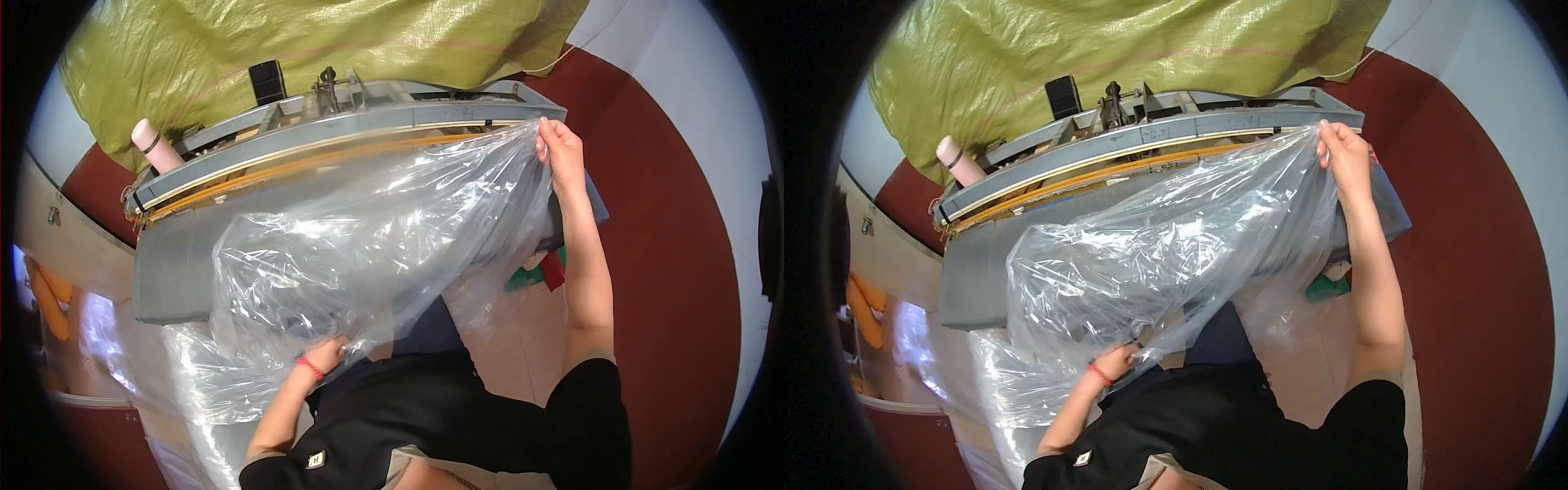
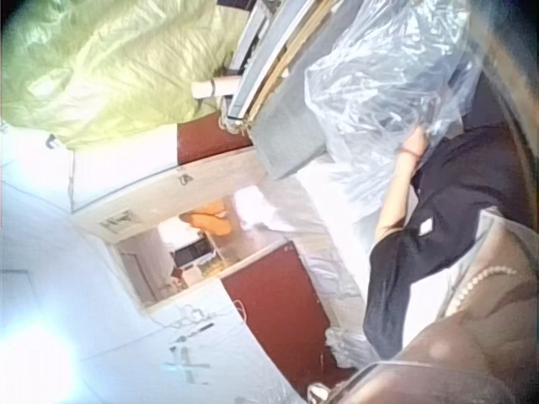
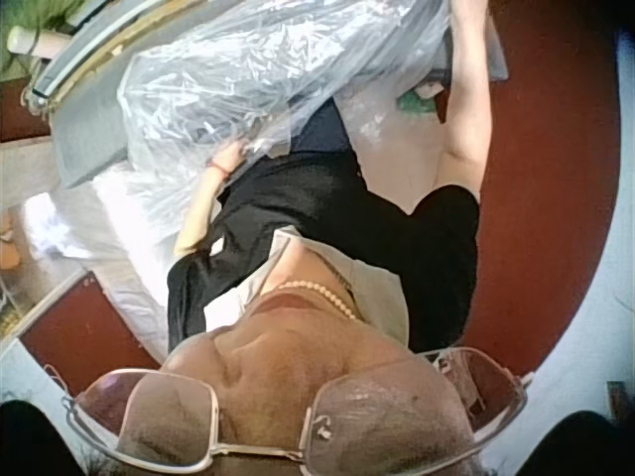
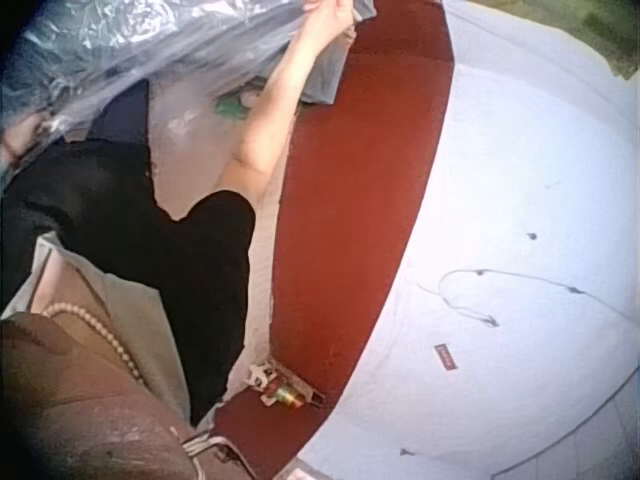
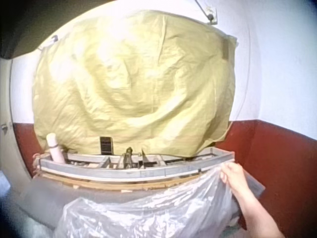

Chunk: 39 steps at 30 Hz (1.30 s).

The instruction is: Manually adjusting and smoothing out large sheets of transparent plastic protective wrap over a manufacturing machine.

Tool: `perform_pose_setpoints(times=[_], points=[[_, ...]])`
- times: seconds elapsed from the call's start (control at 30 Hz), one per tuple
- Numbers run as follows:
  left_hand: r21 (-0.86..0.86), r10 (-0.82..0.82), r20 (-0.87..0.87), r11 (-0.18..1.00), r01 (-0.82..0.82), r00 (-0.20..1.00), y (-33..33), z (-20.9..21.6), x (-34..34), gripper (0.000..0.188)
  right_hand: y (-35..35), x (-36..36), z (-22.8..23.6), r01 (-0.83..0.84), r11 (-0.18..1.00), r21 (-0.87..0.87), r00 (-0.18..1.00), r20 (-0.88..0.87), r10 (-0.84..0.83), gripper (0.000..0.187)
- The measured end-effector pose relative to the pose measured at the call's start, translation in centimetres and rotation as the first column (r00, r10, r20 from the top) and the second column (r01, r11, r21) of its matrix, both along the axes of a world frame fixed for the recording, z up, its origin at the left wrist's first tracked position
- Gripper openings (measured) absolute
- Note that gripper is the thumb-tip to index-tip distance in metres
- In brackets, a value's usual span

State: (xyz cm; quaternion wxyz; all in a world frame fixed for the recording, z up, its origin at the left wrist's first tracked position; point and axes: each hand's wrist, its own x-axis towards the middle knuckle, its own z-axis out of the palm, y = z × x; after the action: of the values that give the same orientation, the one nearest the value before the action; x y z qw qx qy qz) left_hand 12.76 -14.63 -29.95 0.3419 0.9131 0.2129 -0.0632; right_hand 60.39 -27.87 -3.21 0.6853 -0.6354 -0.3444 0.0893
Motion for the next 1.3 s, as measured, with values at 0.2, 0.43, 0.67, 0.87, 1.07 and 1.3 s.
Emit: perform_pose_setpoints(times=[0.2, 0.43, 0.67, 0.87, 1.07, 1.3], points=[[-0.531, 0.677, 0.321, 0.708, -0.466, 0.663, 10.1, 15.6, -10.4, 0.017, 3.6, -4.1, 2.3, -0.128, 0.985, -0.118, 0.986, 0.091, 0.139, 0.019], [-0.186, 0.473, 0.879, 0.472, -0.862, 0.069, 17.8, 24.7, -11.2, 0.031, 9.3, -14.2, 5.9, -0.503, 0.83, -0.242, 0.83, 0.133, 0.542, 0.02], [0.341, -0.129, 0.718, 0.922, -0.184, 0.684, 7.6, 31.3, 8.9, 0.075, 10.8, -18.9, 6.9, -0.633, 0.733, -0.25, 0.733, 0.114, 0.671, 0.019], [-0.202, 0.251, 0.722, 0.968, -0.151, 0.644, 9.2, 30.1, 12.7, 0.015, 10.0, -17.9, 5.8, -0.628, 0.721, -0.293, 0.748, 0.03, 0.664, 0.026], [-0.005, 0.169, 0.837, 0.953, -0.302, 0.521, 7.8, 29.3, 13.1, 0.017, 9.5, -16.6, 4.0, -0.77, 0.619, -0.156, 0.638, -0.151, 0.755, 0.03], [0.489, -0.096, 0.816, 0.64, -0.593, 0.569, 6.7, 28.6, 12.4, 0.025, 10.5, -18.6, 2.9, -0.735, 0.667, -0.12, 0.676, -0.194, 0.711, 0.027]])
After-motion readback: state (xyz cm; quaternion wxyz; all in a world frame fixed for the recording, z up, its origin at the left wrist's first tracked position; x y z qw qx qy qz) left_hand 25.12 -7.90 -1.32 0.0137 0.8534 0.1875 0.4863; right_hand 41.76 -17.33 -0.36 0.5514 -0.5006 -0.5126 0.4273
